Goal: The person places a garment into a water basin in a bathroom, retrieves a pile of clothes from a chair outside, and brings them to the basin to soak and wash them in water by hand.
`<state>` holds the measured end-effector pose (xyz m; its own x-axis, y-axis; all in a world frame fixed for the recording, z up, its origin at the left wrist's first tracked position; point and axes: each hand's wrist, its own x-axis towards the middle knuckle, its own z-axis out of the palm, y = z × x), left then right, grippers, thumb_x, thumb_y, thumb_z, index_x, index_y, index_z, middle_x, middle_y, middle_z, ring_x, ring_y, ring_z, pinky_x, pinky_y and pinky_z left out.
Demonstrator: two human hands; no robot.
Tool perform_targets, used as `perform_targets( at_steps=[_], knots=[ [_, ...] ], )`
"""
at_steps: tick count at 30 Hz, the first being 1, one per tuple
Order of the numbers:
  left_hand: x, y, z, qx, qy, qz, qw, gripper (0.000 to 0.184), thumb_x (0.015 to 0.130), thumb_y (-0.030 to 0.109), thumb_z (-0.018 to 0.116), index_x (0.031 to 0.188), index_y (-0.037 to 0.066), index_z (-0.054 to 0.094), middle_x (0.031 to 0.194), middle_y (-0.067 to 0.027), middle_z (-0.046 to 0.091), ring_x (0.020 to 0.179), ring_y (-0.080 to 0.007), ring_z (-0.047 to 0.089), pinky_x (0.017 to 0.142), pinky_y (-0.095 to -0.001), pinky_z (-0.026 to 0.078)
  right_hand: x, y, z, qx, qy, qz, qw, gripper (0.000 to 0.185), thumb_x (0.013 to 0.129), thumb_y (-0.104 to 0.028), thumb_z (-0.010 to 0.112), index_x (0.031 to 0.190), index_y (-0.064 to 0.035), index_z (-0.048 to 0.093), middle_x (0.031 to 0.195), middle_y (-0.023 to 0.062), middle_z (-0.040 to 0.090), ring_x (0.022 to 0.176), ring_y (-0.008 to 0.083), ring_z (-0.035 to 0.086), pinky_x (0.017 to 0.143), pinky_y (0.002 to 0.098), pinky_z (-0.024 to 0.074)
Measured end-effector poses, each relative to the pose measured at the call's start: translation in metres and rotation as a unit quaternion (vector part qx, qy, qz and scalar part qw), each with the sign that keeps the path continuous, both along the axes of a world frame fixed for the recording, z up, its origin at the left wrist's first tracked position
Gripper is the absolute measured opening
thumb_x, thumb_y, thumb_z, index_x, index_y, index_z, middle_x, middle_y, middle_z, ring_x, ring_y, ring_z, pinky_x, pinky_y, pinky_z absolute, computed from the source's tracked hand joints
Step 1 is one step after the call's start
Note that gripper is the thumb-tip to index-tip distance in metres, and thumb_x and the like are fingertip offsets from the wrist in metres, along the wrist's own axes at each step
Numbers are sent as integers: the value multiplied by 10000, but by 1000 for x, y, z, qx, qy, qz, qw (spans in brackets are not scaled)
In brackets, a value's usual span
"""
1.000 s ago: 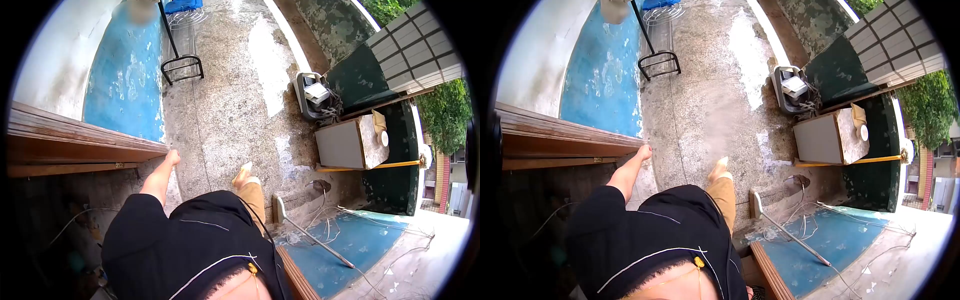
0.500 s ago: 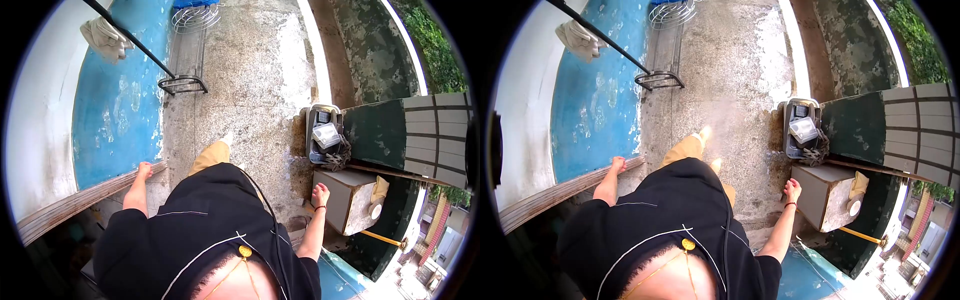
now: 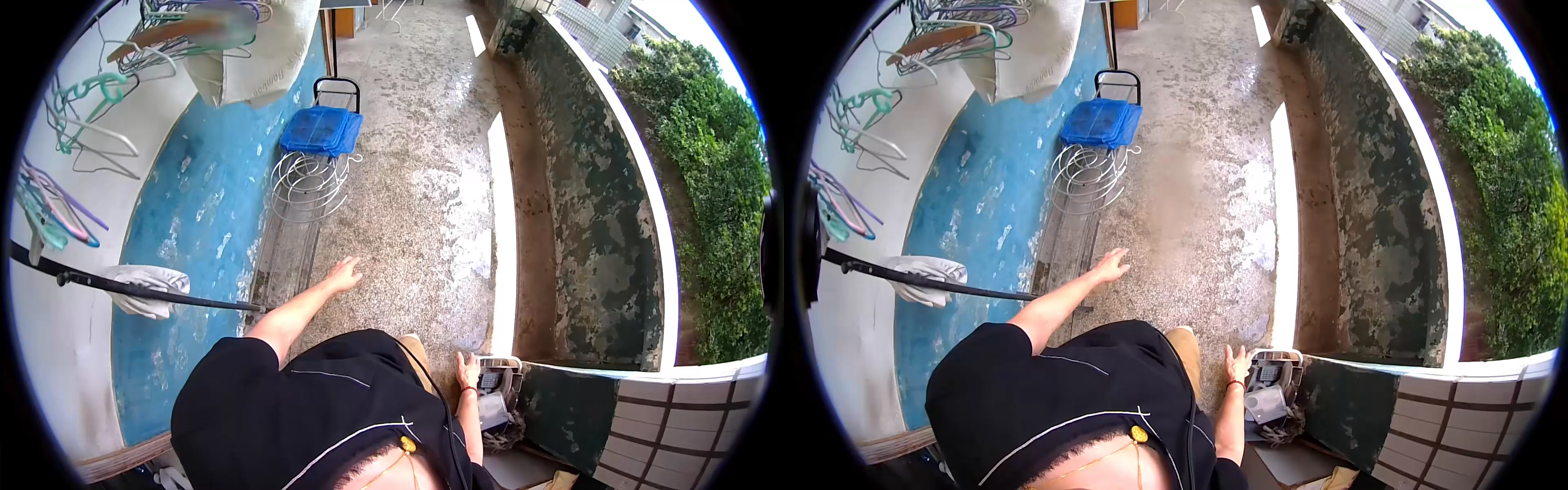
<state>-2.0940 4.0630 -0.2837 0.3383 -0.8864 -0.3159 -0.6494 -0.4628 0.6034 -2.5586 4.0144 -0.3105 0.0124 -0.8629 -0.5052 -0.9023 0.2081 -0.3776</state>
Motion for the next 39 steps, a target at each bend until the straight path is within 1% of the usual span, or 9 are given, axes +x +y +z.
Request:
perform_targets(
  at_steps=[1,3,8,11,17,20,25,34,39],
  knots=[
    [-17,-69,48,-45,0,-63,997,627,783,319,533,1298,25,328,1342,-210,306,1265,-344,249,1041,-414,209,19,-33,4,-33,-3,23,999,716,759,-588,495,1292,-125,382,1352,230,270,1247,376,260,992,504,248],
    [-33,-194,59,-176,-19,-169,970,673,781,379,546,1323,66,297,1341,-234,276,1271,-370,206,1039,-451,193,79,-118,44,-74,-49,23,996,765,738,-588,529,1325,-142,324,1386,223,200,1281,372,185,982,573,197],
    [-39,-372,145,-262,-109,-204,937,727,776,436,565,1345,109,252,1392,-217,131,1279,-411,122,1027,-487,199,193,-343,125,-236,-77,140,959,876,702,-571,591,1367,-145,213,1411,227,92,1295,405,99,957,630,158],
    [9,-431,177,-151,-158,-134,967,727,778,431,570,1350,122,244,1392,-215,118,1282,-400,125,1026,-488,195,253,-472,160,-278,-87,190,937,895,699,-560,603,1369,-119,204,1406,244,89,1287,420,117,971,609,152],
    [140,-521,221,-172,-210,102,957,614,779,304,597,1277,35,358,1353,-235,220,1242,-391,230,1005,-471,231,408,-673,212,-268,-229,391,850,896,697,-523,630,1358,-82,215,1392,268,98,1273,431,153,1006,496,196],
    [197,-581,213,-144,-234,153,949,611,765,264,610,1270,32,355,1348,-238,222,1231,-384,242,980,-509,240,483,-759,210,-259,-204,477,814,936,669,-511,664,1366,-100,194,1399,265,54,1281,416,144,992,540,194],
    [302,-757,200,-106,-223,178,952,618,745,240,626,1254,5,366,1329,-245,244,1219,-391,250,974,-501,245,568,-951,219,-259,-235,410,843,1029,602,-479,728,1377,-115,159,1392,294,26,1251,406,253,952,559,237],
    [405,-1209,247,-302,-132,-229,916,685,788,306,582,1347,109,239,1405,-211,93,1290,-391,123,969,-567,227,604,-1243,261,-295,-232,244,894,979,594,-354,772,1354,-79,218,1398,258,48,1231,417,275,962,482,330],
    [450,-1400,208,-314,-138,-256,904,682,793,319,580,1353,132,239,1419,-201,40,1306,-384,69,962,-605,197,632,-1405,207,-320,-116,158,927,966,594,-364,769,1344,-71,236,1392,254,87,1205,430,303,929,474,359]
  ],
)
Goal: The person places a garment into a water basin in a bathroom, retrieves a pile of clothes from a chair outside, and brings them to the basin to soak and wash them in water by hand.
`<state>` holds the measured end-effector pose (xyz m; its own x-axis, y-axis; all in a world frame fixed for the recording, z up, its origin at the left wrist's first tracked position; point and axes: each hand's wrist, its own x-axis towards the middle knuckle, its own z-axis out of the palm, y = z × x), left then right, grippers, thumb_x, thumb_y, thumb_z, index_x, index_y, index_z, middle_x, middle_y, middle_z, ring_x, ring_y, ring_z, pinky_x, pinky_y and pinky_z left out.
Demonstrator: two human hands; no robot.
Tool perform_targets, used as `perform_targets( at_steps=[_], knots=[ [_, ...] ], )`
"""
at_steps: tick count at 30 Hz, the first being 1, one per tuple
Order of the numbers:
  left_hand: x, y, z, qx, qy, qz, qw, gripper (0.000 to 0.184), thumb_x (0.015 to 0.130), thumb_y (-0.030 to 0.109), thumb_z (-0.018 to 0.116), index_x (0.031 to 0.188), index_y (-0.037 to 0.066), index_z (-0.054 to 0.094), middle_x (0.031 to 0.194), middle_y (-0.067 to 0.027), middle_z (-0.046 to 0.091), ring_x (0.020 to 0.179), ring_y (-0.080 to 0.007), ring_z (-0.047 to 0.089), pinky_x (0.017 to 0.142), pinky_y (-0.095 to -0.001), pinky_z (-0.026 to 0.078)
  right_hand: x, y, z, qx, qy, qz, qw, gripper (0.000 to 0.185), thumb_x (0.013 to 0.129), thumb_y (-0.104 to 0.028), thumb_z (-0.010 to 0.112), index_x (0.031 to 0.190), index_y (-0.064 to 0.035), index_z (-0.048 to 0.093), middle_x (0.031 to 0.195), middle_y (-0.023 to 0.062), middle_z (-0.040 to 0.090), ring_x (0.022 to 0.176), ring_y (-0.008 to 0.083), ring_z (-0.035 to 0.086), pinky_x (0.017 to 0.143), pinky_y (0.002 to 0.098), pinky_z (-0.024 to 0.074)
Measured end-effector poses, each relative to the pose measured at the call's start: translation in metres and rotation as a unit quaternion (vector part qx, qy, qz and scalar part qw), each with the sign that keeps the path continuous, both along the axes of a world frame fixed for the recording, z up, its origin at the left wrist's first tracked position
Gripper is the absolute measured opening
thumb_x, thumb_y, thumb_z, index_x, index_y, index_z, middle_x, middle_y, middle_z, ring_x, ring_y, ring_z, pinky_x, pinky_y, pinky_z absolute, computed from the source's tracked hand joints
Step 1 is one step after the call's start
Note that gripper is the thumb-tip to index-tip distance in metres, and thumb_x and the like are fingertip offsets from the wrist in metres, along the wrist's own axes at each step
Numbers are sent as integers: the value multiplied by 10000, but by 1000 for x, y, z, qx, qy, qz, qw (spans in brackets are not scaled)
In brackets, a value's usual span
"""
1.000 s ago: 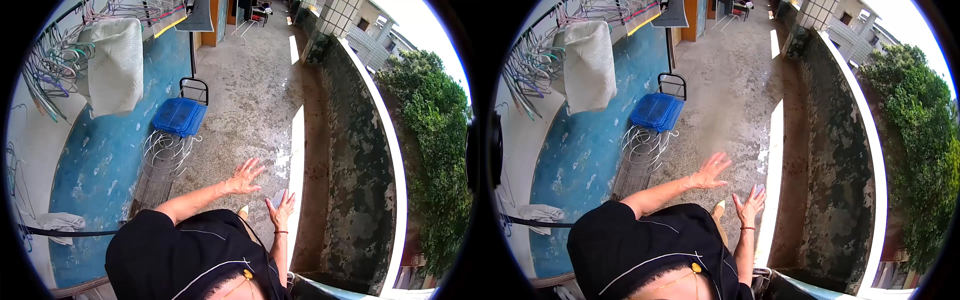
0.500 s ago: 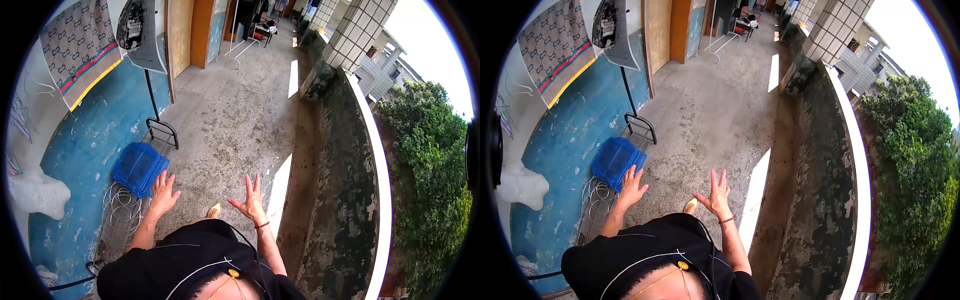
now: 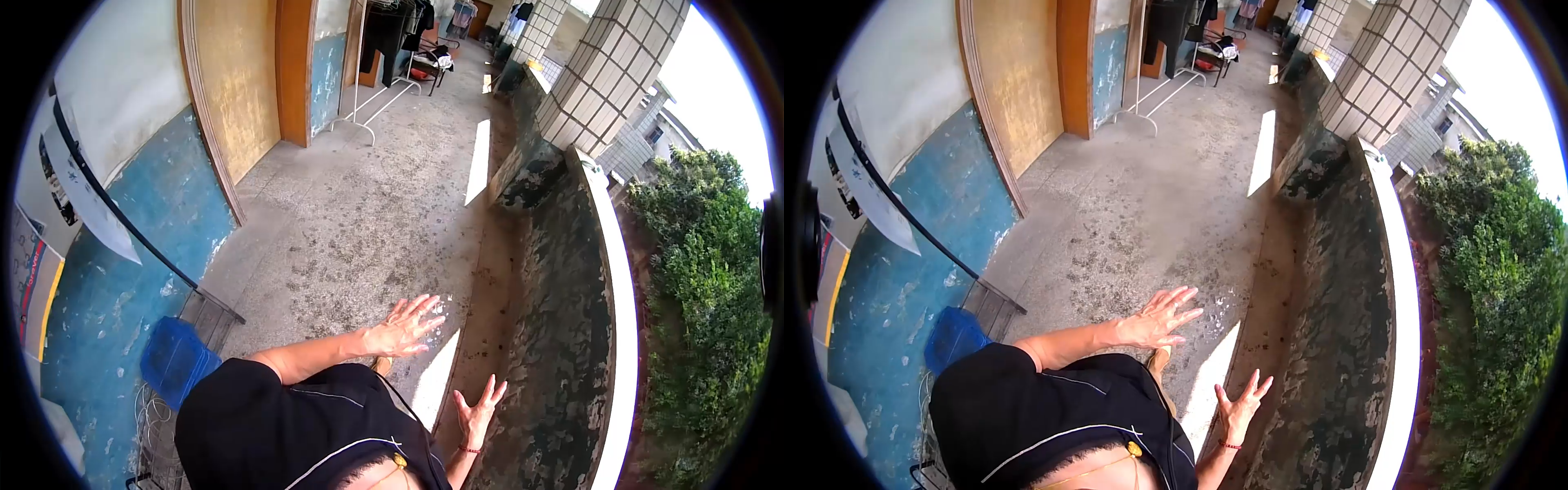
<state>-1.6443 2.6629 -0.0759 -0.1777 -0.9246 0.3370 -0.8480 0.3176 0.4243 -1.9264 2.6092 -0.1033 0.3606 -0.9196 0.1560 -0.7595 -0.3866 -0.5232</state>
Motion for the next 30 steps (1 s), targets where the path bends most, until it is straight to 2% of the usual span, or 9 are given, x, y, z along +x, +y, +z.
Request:
perform_targets(
  at_steps=[5,9,12,15,17,20,21,26,30],
  knots=[
    [114,-131,23,122,-29,104,987,666,794,318,576,1346,135,253,1412,-194,67,1292,-380,107,972,-559,210,113,-199,16,52,0,74,996,938,611,-425,743,1337,-81,259,1389,259,100,1145,388,405,903,465,371],
    [223,-212,56,38,-29,268,962,642,761,263,624,1300,76,329,1372,-216,176,1267,-383,172,1004,-473,212,256,-346,42,6,23,239,971,943,617,-456,729,1340,-81,255,1385,275,104,1120,369,434,917,476,332],
    [296,-272,44,24,-10,381,924,638,756,260,624,1293,74,335,1371,-219,179,1259,-386,185,969,-512,234,370,-444,44,-36,42,335,941,959,619,-485,717,1347,-84,239,1384,284,93,1120,377,430,913,515,308],
    [374,-337,14,62,16,430,901,651,753,257,629,1300,72,327,1365,-229,179,1258,-395,180,973,-517,231,468,-529,38,-30,10,338,941,889,672,-406,706,1345,-75,229,1379,280,106,1101,395,437,885,480,369],
    [438,-396,11,82,6,431,899,654,755,259,628,1302,67,323,1365,-233,176,1260,-397,175,974,-517,232,523,-589,41,-25,-22,309,951,816,712,-314,695,1340,-73,233,1375,282,107,1072,443,443,854,446,429],
    [517,-502,18,103,-1,410,906,655,764,267,619,1305,59,314,1366,-240,165,1265,-398,167,981,-518,234,572,-684,33,-12,-29,259,965,823,704,-302,703,1341,-79,233,1380,274,105,1087,456,426,854,449,434],
    [542,-541,28,95,-11,383,919,652,772,272,611,1308,56,309,1367,-242,157,1268,-397,163,985,-518,234,583,-712,39,-48,-32,253,966,810,695,-281,715,1331,-80,255,1359,295,135,1000,420,481,798,442,441],
    [631,-760,48,48,10,221,974,634,795,293,585,1318,78,299,1378,-229,131,1272,-393,157,994,-514,239,624,-858,54,11,-67,145,987,753,728,-251,686,1333,-76,274,1398,227,127,1232,384,297,961,416,350],
    [680,-921,26,17,-30,132,991,640,791,285,589,1327,101,292,1384,-224,128,1274,-392,161,994,-504,245,668,-990,11,16,-53,80,995,761,708,-234,707,1318,-56,288,1379,252,158,1209,405,322,928,413,387]
  ],
)
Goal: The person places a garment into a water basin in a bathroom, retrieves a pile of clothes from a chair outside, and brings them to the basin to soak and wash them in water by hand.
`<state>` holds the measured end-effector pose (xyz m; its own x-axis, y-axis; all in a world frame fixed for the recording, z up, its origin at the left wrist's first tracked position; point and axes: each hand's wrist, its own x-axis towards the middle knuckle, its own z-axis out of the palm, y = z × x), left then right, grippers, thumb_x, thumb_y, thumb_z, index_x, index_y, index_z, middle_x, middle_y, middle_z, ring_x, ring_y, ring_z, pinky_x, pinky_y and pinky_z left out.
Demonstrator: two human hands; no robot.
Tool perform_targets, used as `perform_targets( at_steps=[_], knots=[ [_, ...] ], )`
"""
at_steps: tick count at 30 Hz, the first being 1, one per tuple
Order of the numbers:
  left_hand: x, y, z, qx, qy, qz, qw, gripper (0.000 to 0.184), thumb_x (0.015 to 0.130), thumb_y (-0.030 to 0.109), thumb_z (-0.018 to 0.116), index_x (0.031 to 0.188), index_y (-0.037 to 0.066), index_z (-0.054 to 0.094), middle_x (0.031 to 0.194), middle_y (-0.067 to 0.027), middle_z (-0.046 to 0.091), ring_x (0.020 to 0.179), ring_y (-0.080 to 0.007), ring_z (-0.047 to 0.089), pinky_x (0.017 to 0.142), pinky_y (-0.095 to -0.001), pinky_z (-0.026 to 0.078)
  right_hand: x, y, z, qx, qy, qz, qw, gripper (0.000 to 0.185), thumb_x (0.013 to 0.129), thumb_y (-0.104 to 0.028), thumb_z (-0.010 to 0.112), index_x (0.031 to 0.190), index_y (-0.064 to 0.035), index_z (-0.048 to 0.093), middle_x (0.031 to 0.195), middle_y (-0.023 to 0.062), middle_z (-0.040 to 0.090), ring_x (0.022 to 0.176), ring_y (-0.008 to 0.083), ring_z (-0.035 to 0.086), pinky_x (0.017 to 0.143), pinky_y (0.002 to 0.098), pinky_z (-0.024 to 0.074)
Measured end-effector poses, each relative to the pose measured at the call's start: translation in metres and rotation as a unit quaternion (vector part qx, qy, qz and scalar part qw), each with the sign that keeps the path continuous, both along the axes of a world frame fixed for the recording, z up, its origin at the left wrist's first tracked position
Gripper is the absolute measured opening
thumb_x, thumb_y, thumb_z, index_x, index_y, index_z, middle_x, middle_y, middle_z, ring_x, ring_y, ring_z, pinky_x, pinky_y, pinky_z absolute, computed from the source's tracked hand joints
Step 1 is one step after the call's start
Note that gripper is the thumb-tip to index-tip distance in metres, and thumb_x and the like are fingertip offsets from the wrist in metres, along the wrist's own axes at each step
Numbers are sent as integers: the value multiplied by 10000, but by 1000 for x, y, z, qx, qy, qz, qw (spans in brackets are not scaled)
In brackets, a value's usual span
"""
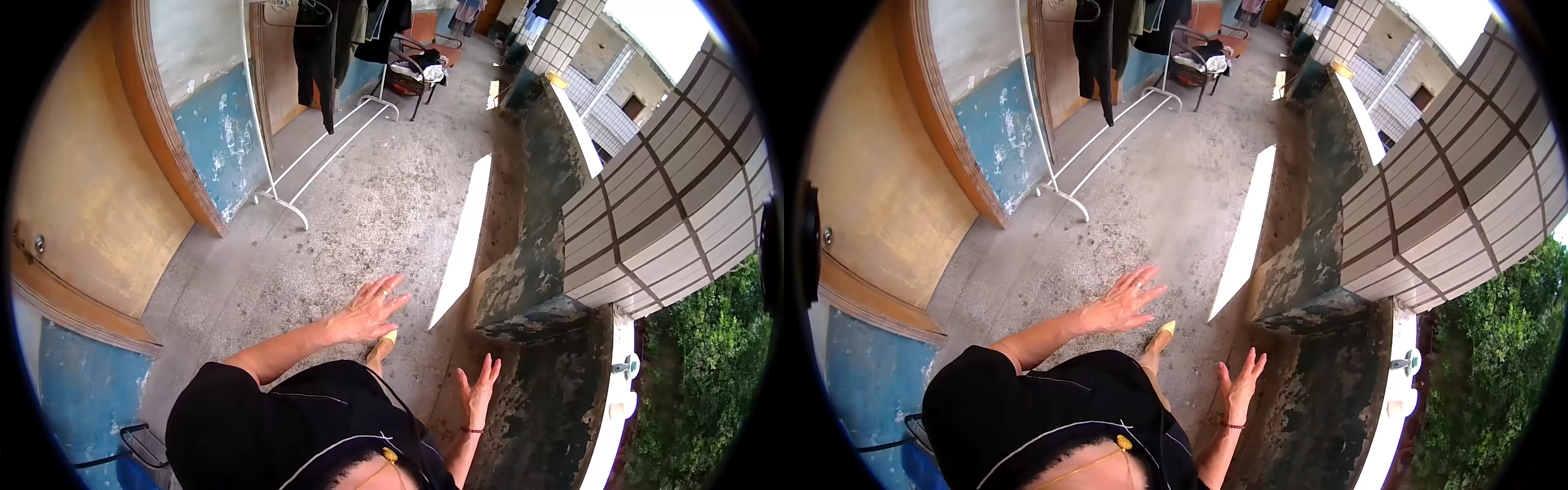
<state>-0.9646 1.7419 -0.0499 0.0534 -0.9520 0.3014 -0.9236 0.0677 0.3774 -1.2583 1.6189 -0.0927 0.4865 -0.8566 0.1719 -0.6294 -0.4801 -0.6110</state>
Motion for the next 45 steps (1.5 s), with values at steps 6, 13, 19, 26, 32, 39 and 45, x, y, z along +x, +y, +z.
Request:
perform_targets(
  at_steps=[6,13,19,26,32,39,45],
  knots=[
    [105,-186,5,12,8,7,1000,645,783,276,599,1330,117,295,1369,-215,173,1265,-383,196,987,-496,258,143,-234,-9,-19,26,79,996,746,737,-282,668,1303,6,276,1336,279,233,1212,409,307,962,407,342],
    [279,-346,76,43,-57,176,982,732,770,364,611,1354,121,242,1395,-187,146,1261,-331,235,979,-505,249,375,-440,86,7,-98,318,943,897,650,-325,747,1353,-93,240,1384,258,150,1216,396,320,949,461,352],
    [444,-508,69,-38,151,186,970,993,691,360,703,1389,126,36,1400,-198,154,1233,-302,318,921,-448,362,505,-612,92,97,-172,242,950,1059,597,-312,793,1388,-147,109,1416,191,79,972,296,559,544,285,544],
    [576,-745,58,15,-24,56,998,870,740,625,499,1391,204,104,1416,-190,17,1275,-405,185,987,-572,224,636,-781,105,108,-122,130,978,961,663,-342,737,1385,-145,135,1341,204,317,968,286,550,775,366,472],
    [674,-941,42,17,54,-10,998,772,807,473,514,1373,87,158,1374,-211,203,1232,-399,280,996,-511,215,747,-958,62,-22,-16,163,986,859,673,-350,720,1346,-83,258,1408,184,157,1277,348,230,1001,441,288],
    [815,-1128,28,-6,71,85,994,719,787,269,604,1355,88,202,1335,-229,260,1126,-381,422,924,-421,379,944,-1204,65,-42,-42,290,955,912,650,-376,736,1349,-78,231,1382,255,147,1249,398,261,969,459,336],
    [957,-1225,44,-36,72,187,979,602,799,243,596,1305,73,317,1338,-193,264,1157,-371,392,951,-412,362,1165,-1347,61,-32,-70,418,905,833,696,-314,710,1332,-40,246,1342,272,242,1232,390,302,966,424,346]
  ],
)
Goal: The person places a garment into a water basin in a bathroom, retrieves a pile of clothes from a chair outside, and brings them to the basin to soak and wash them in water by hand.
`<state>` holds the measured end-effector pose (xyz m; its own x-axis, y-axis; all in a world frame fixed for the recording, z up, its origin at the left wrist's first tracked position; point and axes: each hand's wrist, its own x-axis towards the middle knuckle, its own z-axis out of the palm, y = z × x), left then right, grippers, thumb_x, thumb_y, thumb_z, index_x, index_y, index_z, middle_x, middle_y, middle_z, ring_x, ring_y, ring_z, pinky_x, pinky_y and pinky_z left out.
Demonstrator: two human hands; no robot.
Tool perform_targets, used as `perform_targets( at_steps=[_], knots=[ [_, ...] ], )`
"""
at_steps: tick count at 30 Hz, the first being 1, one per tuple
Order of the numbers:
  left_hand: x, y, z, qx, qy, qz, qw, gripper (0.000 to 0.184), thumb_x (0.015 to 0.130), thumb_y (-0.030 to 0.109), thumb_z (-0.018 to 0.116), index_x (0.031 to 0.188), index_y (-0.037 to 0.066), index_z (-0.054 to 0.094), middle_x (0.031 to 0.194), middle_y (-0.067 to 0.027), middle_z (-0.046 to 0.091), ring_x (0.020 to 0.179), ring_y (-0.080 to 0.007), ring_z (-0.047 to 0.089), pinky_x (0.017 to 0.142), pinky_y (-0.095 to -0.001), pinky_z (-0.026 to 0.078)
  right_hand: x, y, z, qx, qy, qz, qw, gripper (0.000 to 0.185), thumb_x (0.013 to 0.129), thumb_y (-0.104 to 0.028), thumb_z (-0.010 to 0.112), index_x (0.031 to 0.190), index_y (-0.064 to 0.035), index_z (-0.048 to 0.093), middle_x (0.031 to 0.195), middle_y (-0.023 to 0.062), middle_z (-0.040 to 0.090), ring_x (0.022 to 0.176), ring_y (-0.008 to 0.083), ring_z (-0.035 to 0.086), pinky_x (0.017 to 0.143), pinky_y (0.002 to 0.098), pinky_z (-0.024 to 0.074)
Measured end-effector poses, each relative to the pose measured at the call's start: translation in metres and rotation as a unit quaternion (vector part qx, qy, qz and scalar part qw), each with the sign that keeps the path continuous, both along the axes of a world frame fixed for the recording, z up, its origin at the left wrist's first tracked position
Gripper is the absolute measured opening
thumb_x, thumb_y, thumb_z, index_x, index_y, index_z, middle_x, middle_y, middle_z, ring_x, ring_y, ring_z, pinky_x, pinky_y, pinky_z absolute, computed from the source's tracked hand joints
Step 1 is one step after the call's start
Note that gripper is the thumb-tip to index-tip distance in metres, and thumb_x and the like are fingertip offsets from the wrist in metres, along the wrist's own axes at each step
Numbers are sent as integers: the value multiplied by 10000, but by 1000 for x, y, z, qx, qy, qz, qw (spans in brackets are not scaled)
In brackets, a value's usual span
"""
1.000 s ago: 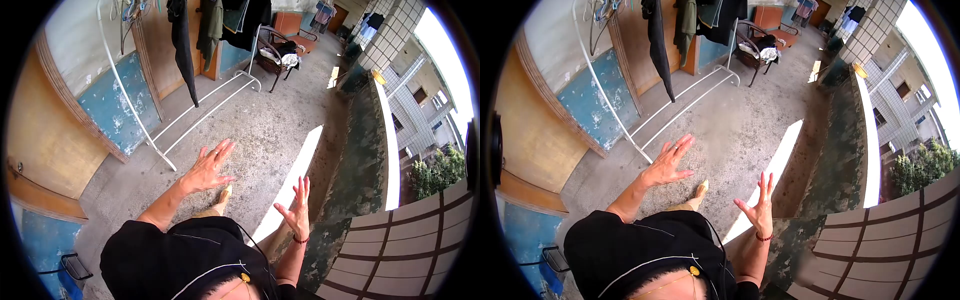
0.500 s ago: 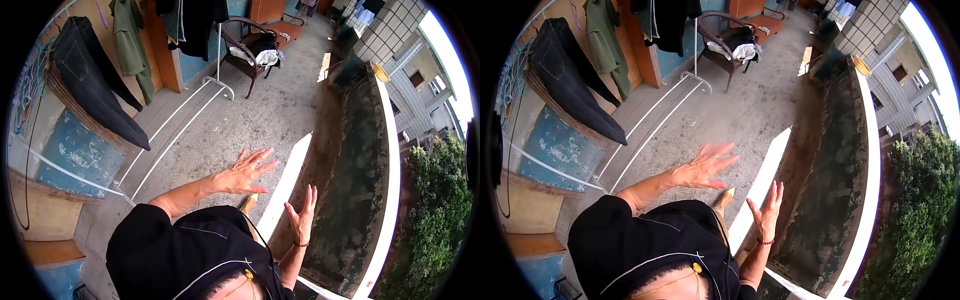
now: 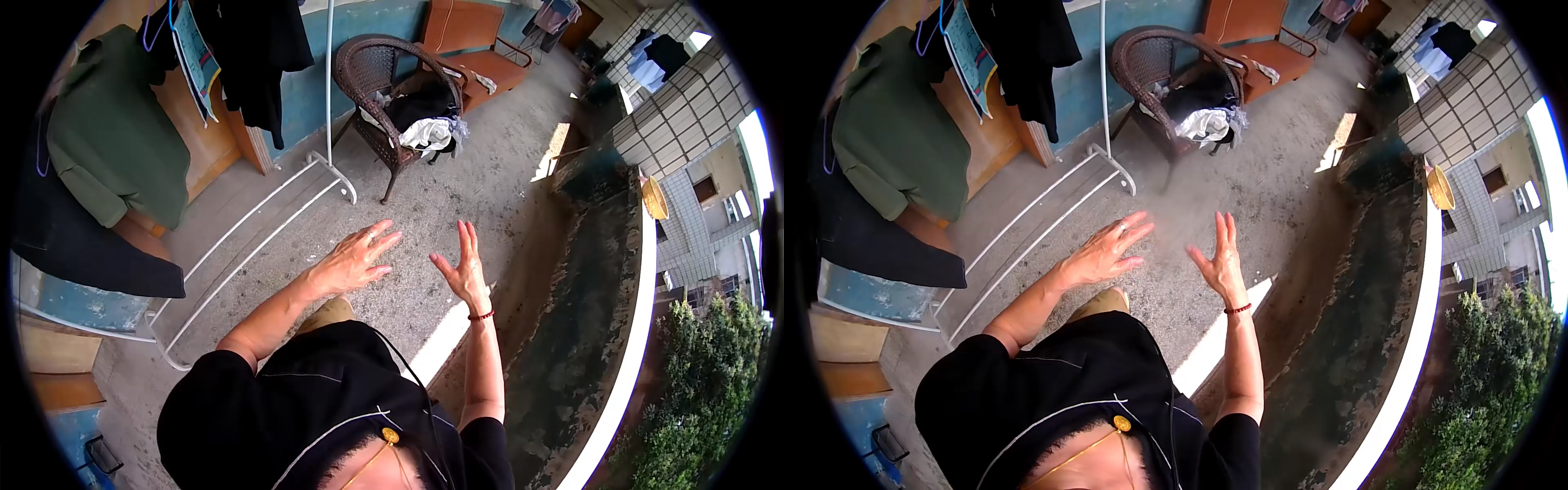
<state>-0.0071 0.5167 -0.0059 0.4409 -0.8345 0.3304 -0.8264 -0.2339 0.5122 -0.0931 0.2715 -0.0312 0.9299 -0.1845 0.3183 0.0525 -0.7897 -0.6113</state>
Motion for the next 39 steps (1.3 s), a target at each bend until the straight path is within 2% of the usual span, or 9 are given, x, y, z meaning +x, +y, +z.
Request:
perform_targets(
  at_steps=[14,18,22,27,31,32,33,35,39],
  knots=[
    [375,-228,-46,11,41,34,999,529,814,216,573,1261,27,362,1303,-202,304,1157,-348,398,965,-391,363,480,-263,-124,274,72,-120,952,711,752,-341,655,1260,57,354,1227,248,436,1070,298,503,859,348,423],
    [441,-266,-57,18,94,51,994,527,812,205,576,1261,30,362,1294,-192,322,1136,-344,418,944,-390,374,580,-313,-145,284,76,-163,942,759,699,-336,682,1225,106,359,1146,254,500,1047,303,510,892,334,394],
    [497,-295,-84,70,235,128,961,534,822,197,569,1288,65,345,1323,-165,304,1190,-325,363,976,-369,332,687,-370,-194,177,83,-181,964,852,661,-372,701,1242,115,313,1248,319,354,1192,391,335,1002,391,269],
    [552,-342,-112,98,253,242,932,522,829,225,550,1277,45,352,1311,-180,329,1192,-329,362,989,-362,310,792,-409,-252,139,134,-259,946,917,585,-275,778,1269,70,274,1274,278,340,1187,373,349,994,382,301],
    [597,-389,-127,77,328,276,900,594,808,222,581,1304,49,304,1328,-210,290,1231,-344,305,1015,-363,264,838,-405,-309,303,118,33,945,414,658,-93,642,1010,94,531,887,171,617,772,232,586,740,282,445],
    [609,-401,-120,50,295,332,895,669,777,213,615,1324,58,262,1342,-210,261,1245,-347,280,1020,-366,257,826,-377,-234,319,180,92,926,237,678,-48,590,874,84,580,773,106,626,681,151,555,639,255,437],
    [622,-412,-117,23,260,384,886,747,747,204,650,1343,68,221,1356,-210,233,1259,-350,254,1024,-369,251,821,-357,-247,338,184,189,903,186,691,-35,596,855,53,584,735,37,602,656,99,518,586,232,419],
    [644,-423,-119,61,156,441,882,885,654,173,714,1355,80,181,1360,-206,207,1256,-362,245,1029,-397,234,789,-335,-122,493,276,391,727,135,722,-17,606,853,9,591,691,-24,554,642,58,473,560,212,398],
    [666,-425,-102,95,179,396,896,548,573,103,688,1080,57,485,991,-130,515,1012,-300,470,959,-426,269,807,-371,-89,458,419,438,650,110,766,-90,640,841,-11,624,726,-9,585,673,43,515,587,194,416]
  ],
)
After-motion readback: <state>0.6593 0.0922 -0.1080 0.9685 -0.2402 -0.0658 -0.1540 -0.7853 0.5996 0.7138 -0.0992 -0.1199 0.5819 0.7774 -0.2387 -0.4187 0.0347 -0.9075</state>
